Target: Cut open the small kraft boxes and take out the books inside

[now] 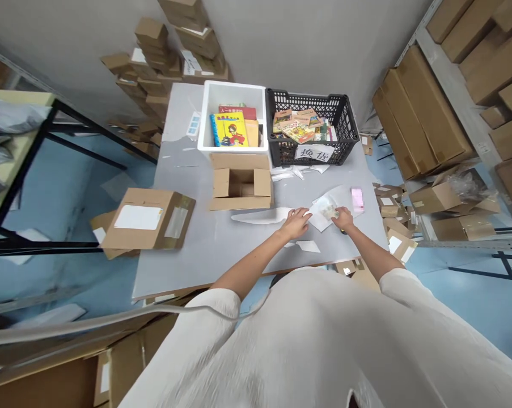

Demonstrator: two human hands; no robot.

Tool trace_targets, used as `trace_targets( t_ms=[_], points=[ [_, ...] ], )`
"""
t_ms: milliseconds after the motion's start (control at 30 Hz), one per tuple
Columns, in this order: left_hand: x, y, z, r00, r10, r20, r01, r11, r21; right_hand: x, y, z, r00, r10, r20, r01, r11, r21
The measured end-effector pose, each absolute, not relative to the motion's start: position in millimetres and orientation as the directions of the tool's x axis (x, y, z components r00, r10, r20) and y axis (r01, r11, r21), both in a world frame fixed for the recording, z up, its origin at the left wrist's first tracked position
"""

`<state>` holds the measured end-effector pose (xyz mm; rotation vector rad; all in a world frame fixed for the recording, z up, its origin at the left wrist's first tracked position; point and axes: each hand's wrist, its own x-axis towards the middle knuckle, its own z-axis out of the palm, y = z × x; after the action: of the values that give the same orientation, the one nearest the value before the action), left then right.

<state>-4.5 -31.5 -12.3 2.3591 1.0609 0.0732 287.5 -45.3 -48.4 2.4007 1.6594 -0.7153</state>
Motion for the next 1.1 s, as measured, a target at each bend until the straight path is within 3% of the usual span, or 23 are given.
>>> trace_targets(
  t_ms=[467,733,900,1100],
  points=[
    [49.8,-49.8,-46.2,0.632,0.659,-0.406,0.763,-0.440,0.474,282.9,-34.0,-81.6,0.092,0.874,-0.478,0.986,-0.148,-0.079],
    [57.2,-52.9,-58.5,0.631,0.674,-0.384,0.758,-0.429,0.492,293.3,-33.7,-86.7,-0.033,0.885,-0.464,0.960,-0.100,-0.260],
    [66.2,-46.0,-54.6,0.616,0.705,-0.352,0.760,-0.414,0.501,295.7,-32.1,-74.9,-0.099,0.877,-0.470,0.970,-0.020,-0.241],
    [77.2,-29.8,-42.1,0.565,0.806,-0.177,0.739,-0.399,0.543,284.7,-34.8,-44.7,-0.227,0.910,-0.346,0.958,0.144,-0.249]
  ],
)
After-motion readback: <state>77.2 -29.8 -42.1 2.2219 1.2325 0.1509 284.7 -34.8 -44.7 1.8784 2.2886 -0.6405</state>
